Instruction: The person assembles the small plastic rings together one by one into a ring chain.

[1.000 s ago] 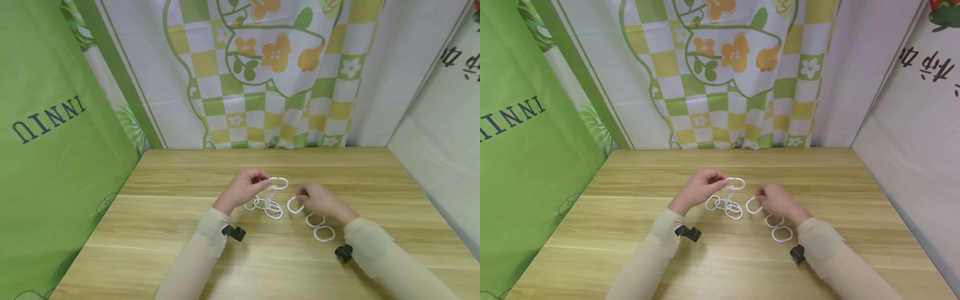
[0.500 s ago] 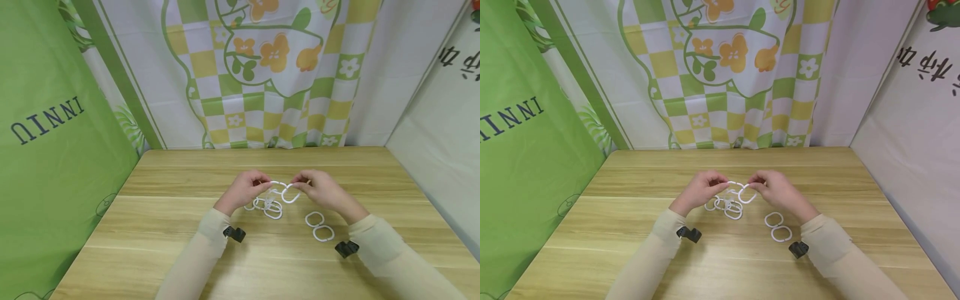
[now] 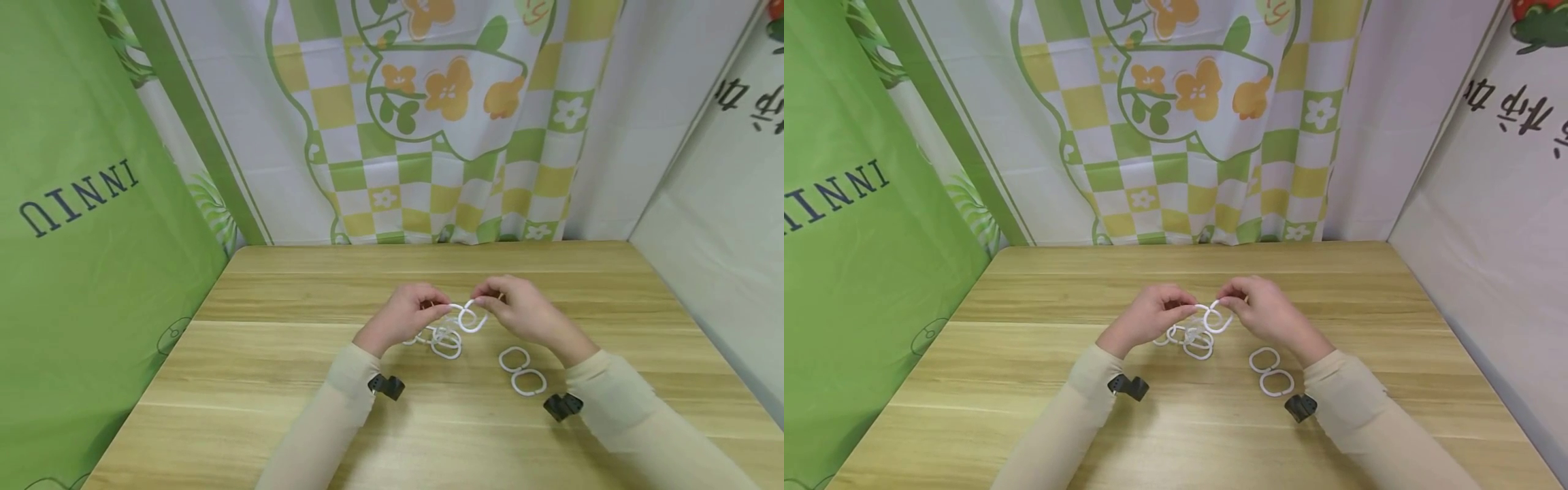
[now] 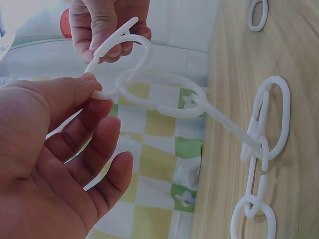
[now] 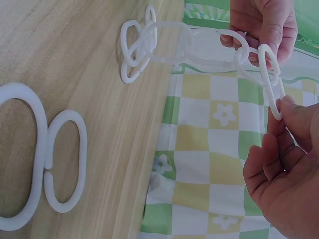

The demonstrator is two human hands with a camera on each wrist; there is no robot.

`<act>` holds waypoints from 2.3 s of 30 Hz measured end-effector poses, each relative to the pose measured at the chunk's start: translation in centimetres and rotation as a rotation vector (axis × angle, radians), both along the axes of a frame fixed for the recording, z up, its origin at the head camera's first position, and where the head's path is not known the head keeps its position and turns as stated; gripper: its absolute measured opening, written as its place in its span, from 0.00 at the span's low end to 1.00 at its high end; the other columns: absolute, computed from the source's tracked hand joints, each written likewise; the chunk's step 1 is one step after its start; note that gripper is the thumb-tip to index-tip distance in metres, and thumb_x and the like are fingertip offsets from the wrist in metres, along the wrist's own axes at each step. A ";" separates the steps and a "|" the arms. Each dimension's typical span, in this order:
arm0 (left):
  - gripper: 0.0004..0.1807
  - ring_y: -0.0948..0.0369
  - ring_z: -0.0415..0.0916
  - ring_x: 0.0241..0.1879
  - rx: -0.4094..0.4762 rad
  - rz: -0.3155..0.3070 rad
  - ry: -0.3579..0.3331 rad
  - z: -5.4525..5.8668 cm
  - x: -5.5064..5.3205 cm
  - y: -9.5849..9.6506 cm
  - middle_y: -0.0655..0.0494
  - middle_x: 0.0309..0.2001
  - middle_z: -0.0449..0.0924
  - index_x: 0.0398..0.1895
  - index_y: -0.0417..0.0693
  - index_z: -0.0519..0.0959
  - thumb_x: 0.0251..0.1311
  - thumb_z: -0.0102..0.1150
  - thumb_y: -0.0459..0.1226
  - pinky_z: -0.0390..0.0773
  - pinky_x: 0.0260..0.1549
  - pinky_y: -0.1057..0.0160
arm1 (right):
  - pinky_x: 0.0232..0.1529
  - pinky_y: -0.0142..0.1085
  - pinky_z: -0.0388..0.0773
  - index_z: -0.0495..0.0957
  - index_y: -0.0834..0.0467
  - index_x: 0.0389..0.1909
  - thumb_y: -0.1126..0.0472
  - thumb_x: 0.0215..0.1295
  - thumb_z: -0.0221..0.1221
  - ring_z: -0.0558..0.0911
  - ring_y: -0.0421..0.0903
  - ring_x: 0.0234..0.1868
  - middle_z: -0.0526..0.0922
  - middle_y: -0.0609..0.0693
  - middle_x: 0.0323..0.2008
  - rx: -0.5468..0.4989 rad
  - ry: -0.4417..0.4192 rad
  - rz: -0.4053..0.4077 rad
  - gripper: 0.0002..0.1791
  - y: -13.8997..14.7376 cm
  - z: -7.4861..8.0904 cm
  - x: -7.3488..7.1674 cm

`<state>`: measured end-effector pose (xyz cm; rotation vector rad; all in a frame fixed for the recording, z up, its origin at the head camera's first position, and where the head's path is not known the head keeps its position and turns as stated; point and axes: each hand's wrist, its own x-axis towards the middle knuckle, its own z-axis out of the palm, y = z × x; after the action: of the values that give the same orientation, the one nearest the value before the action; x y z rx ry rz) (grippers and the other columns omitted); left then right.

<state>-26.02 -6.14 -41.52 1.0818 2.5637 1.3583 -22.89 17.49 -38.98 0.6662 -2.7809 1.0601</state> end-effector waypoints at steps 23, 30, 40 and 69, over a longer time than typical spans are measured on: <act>0.08 0.67 0.73 0.29 0.013 -0.034 0.029 0.2 0.2 0.1 0.61 0.34 0.81 0.41 0.41 0.86 0.66 0.61 0.37 0.75 0.30 0.68 | 0.26 0.37 0.71 0.81 0.54 0.35 0.62 0.70 0.60 0.72 0.43 0.26 0.78 0.45 0.29 -0.002 -0.010 -0.010 0.03 -0.3 -1.1 0.3; 0.08 0.63 0.75 0.29 0.004 -0.045 -0.017 0.4 0.3 0.0 0.63 0.31 0.80 0.39 0.47 0.86 0.67 0.61 0.40 0.75 0.28 0.67 | 0.29 0.38 0.72 0.82 0.58 0.38 0.62 0.70 0.59 0.73 0.43 0.29 0.79 0.47 0.31 -0.004 0.002 -0.025 0.04 -0.6 -1.1 0.4; 0.11 0.66 0.79 0.35 0.001 0.003 -0.138 0.5 0.6 0.0 0.65 0.36 0.83 0.41 0.52 0.85 0.67 0.60 0.47 0.79 0.36 0.65 | 0.28 0.36 0.72 0.80 0.59 0.42 0.61 0.71 0.58 0.74 0.45 0.28 0.79 0.48 0.29 -0.122 -0.015 -0.100 0.06 -0.6 -0.7 0.7; 0.13 0.63 0.73 0.29 0.053 0.049 -0.092 0.6 0.7 0.1 0.58 0.33 0.81 0.42 0.45 0.83 0.69 0.58 0.45 0.74 0.29 0.65 | 0.32 0.33 0.76 0.80 0.63 0.40 0.64 0.68 0.61 0.77 0.44 0.32 0.81 0.48 0.31 -0.190 -0.115 -0.049 0.05 2.1 -2.8 2.9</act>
<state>-25.35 -6.06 -40.87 0.9454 2.5182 1.4592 -20.02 19.59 -41.76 0.5276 -2.7256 1.3719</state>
